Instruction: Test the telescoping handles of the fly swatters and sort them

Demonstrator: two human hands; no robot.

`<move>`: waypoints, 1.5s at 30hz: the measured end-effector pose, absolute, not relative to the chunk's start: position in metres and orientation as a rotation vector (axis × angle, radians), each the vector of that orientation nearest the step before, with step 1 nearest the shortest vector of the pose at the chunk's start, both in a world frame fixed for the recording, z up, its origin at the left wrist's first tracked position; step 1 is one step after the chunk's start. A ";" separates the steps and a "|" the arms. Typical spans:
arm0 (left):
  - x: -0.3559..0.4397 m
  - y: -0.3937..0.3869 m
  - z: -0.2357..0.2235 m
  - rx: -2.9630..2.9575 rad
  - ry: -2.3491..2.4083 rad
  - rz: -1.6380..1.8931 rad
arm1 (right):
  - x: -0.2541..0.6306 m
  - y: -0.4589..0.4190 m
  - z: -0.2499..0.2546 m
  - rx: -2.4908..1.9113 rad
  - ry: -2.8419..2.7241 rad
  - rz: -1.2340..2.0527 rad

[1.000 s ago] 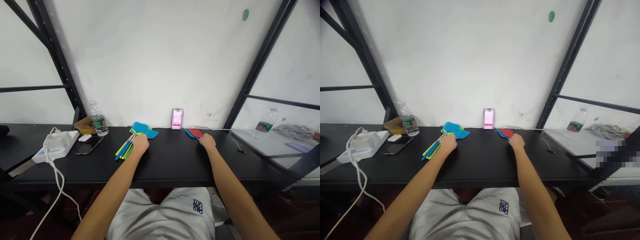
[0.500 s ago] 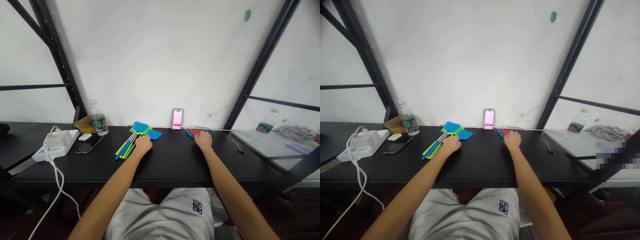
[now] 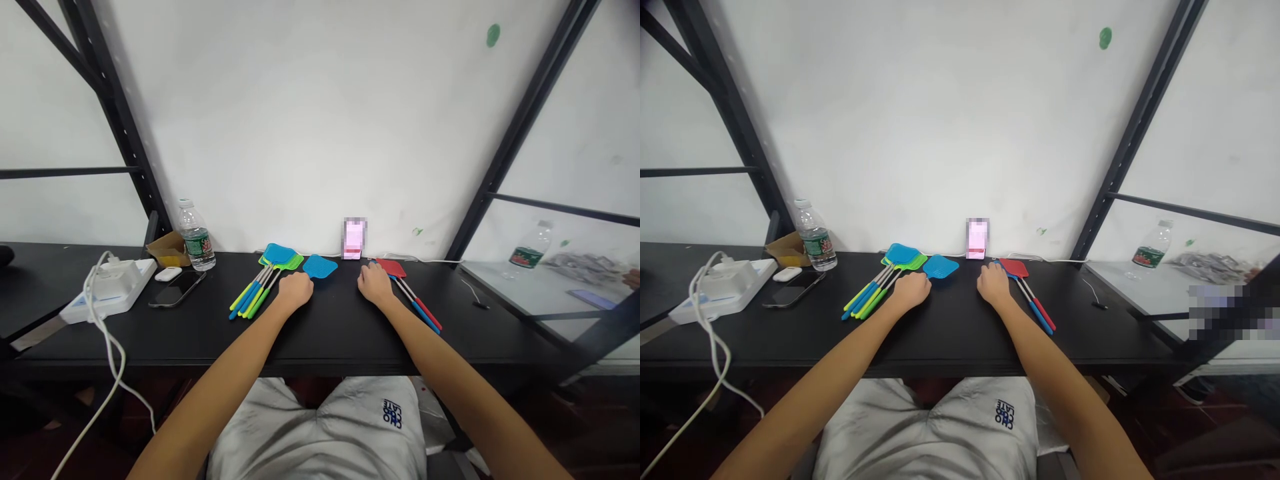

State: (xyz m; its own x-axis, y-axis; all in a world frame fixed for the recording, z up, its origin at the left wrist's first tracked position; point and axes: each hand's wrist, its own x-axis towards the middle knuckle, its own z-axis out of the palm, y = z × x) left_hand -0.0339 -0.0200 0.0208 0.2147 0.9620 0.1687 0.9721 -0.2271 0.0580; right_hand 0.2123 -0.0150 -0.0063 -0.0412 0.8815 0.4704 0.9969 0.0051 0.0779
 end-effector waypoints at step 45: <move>-0.001 -0.042 0.010 -2.735 -1.115 -0.210 | 0.199 -0.019 -0.001 -2.052 -1.813 -0.127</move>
